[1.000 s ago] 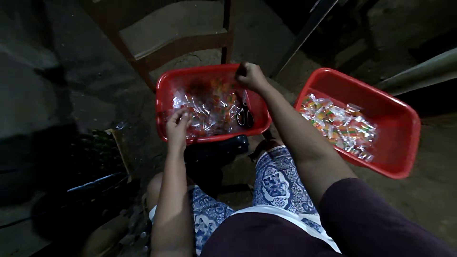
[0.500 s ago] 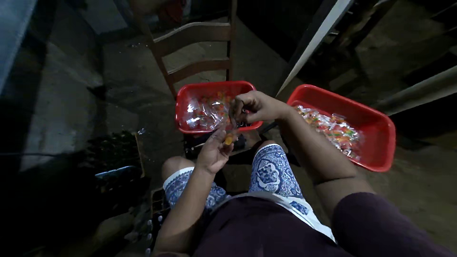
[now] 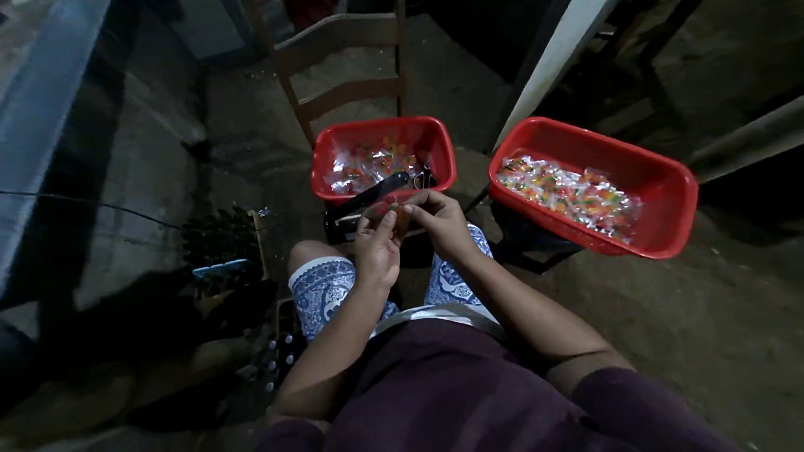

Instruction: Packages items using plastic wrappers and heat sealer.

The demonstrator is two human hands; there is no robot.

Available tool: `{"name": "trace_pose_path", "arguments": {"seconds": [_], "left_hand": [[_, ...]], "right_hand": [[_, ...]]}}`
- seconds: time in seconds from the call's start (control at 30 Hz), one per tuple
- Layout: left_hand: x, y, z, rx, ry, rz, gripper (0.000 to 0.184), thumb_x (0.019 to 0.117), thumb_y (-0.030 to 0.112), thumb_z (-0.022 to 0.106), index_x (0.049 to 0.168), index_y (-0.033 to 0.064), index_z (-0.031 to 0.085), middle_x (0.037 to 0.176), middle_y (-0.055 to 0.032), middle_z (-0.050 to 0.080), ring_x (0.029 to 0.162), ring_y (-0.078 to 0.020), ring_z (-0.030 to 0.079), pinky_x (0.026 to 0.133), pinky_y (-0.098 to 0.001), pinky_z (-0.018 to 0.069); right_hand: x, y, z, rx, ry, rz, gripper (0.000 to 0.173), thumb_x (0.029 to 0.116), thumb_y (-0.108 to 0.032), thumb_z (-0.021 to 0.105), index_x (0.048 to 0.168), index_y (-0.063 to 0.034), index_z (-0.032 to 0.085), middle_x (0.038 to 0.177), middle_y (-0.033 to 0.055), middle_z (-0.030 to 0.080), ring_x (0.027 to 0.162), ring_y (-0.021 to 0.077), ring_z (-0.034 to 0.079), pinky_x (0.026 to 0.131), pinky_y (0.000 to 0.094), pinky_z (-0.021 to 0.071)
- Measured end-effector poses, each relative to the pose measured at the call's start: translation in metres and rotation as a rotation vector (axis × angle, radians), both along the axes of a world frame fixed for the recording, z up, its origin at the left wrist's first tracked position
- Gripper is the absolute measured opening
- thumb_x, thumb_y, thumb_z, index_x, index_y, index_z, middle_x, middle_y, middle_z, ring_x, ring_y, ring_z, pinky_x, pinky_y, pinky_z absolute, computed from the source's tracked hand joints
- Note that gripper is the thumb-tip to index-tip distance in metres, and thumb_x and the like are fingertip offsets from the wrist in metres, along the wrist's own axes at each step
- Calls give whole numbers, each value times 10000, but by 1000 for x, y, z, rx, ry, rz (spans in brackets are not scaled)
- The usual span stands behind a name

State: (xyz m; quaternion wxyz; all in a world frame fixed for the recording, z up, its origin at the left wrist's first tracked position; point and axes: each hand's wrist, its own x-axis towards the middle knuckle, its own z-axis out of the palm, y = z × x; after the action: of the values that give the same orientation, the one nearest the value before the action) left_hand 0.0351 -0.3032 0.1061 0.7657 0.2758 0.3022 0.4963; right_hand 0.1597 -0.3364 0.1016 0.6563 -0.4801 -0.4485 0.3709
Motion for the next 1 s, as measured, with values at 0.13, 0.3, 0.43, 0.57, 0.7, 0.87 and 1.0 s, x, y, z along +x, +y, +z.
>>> {"name": "trace_pose_path", "arguments": {"seconds": [0.13, 0.3, 0.43, 0.57, 0.7, 0.87, 1.0], "left_hand": [[-12, -3, 0, 157, 219, -85, 190, 993, -12, 589, 1122, 98, 675, 996, 5, 706, 844, -106, 690, 793, -294, 601], [-11, -9, -6, 83, 245, -125, 138, 1029, 28, 543, 1007, 84, 668, 979, -32, 715, 848, -142, 708, 806, -329, 614], [-14, -8, -9, 177, 349, -185, 143, 1012, 2, 565, 987, 63, 692, 976, -16, 723, 863, -121, 702, 826, -317, 608], [-17, -1, -20, 488, 467, -126, 216, 934, -21, 684, 1125, 70, 645, 968, 10, 722, 857, -74, 698, 785, -263, 601], [-19, 3, -26, 677, 541, -54, 314, 957, 3, 665, 1173, 120, 469, 950, 41, 735, 854, -51, 721, 772, -238, 602], [-26, 10, -26, 916, 623, -32, 140, 949, -27, 654, 1084, -56, 675, 1066, -86, 706, 959, -73, 691, 871, -243, 588], [-32, 12, -21, 961, 724, -48, 235, 927, -32, 677, 1159, -68, 692, 1072, -119, 707, 953, -67, 683, 853, -204, 572]], "right_hand": [[12, -12, 4, -63, -62, 81, 31, 959, -55, 673, 984, -57, 691, 918, -3, 712, 789, 46, 656, 741, 235, 571], [19, -23, 3, -98, -22, 69, 49, 945, -16, 678, 965, -60, 686, 865, -9, 688, 748, 47, 644, 719, 228, 573], [27, -29, -4, -115, -37, 44, 56, 934, -11, 681, 955, -62, 685, 840, -28, 679, 723, 20, 624, 692, 200, 550], [30, -30, -13, -92, -57, 6, 37, 949, -34, 659, 968, -45, 689, 869, -24, 691, 752, 23, 642, 726, 214, 566], [27, -28, -17, -20, -65, -47, 171, 914, -8, 681, 1040, -64, 581, 858, -32, 649, 744, 32, 634, 717, 222, 570], [27, -26, -20, 61, -256, -19, 119, 964, -13, 609, 1078, 14, 629, 978, 18, 672, 826, 22, 642, 764, 208, 566], [26, -27, -17, 33, -333, 1, 169, 953, -11, 625, 1104, 33, 685, 1042, 55, 689, 892, 27, 657, 814, 199, 568]]}}
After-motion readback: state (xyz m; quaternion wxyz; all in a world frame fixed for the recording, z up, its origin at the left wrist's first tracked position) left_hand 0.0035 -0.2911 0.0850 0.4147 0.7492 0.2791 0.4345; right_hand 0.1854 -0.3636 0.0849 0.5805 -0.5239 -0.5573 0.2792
